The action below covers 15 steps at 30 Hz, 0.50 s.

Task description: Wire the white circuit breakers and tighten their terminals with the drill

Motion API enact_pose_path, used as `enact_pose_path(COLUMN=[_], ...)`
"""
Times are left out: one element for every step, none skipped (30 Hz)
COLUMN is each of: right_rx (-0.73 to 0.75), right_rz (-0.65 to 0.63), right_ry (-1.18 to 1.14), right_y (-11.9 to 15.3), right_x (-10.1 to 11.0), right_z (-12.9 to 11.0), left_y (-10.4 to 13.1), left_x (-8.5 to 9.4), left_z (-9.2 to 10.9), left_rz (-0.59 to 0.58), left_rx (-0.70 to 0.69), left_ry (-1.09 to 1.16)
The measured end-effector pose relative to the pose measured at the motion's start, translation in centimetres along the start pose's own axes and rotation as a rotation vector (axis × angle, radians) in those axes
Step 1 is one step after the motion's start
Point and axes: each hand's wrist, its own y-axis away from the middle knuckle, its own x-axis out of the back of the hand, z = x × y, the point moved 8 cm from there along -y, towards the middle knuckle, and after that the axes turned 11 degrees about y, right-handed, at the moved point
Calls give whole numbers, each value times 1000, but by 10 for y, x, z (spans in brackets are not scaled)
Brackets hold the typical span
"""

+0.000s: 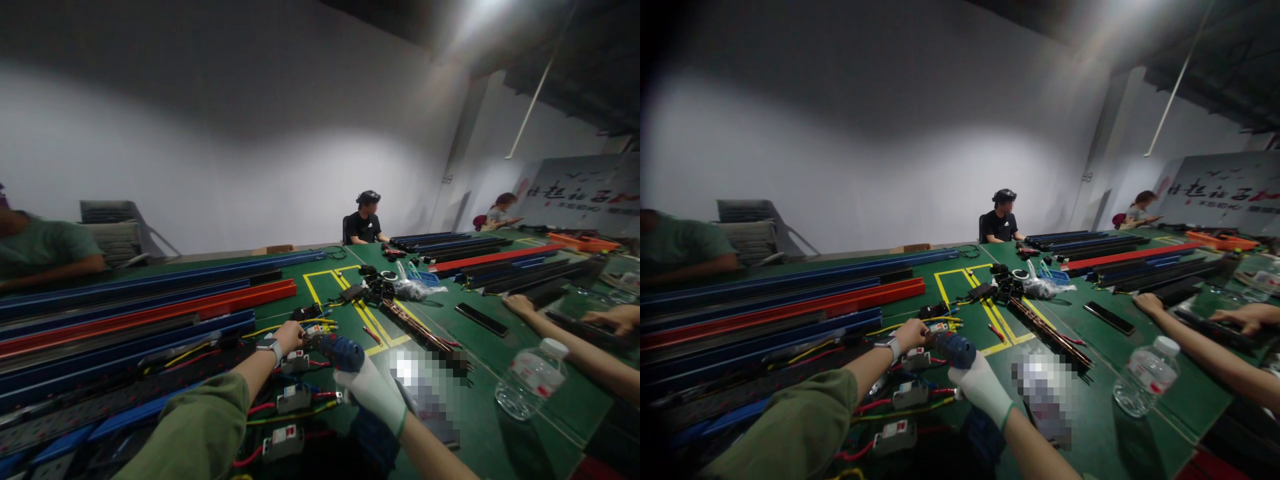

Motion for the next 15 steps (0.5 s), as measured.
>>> enact_pose_path(right_rx=[7,8,2,-6,-13,-16,-17,-18,-17,-15,-15,-16,-16,-15,-10], right_rz=[11,19,21,20,11,-2,-14,-26,-33,-36,-33,-26,-17,-8,1], right_ry=[-15,-25,-24,-18,-5,8,20,26,26,21,14,9,9,15,25], right_y=[-2,-4,-6,-7,-7,-8,-8,-8,-9,-9,-10,-11,-12,-12,-13], right_x=[0,1,1,1,1,0,0,0,-1,-1,-1,-1,-2,-2,-2], right_z=[1,2,3,3,3,2,1,0,0,1,2,4,6,8,9], left_y=[0,1,1,1,1,2,2,2,2,2,2,2,2,2,3], left_x=[0,0,0,0,1,1,1,2,2,2,2,2,2,2,2], left_z=[1,1,1,2,2,2,3,3,3,3,3,3,4,4,5], left_rz=[-1,-3,-5,-6,-7,-8,-7,-6,-3,-2,0,2,4,8,13], left_rx=[-5,-6,-5,-3,-2,-1,1,4,7,9,11,12,10,7,2], left_ry=[-1,0,2,8,15,21,24,24,23,20,16,11,7,1,-5])
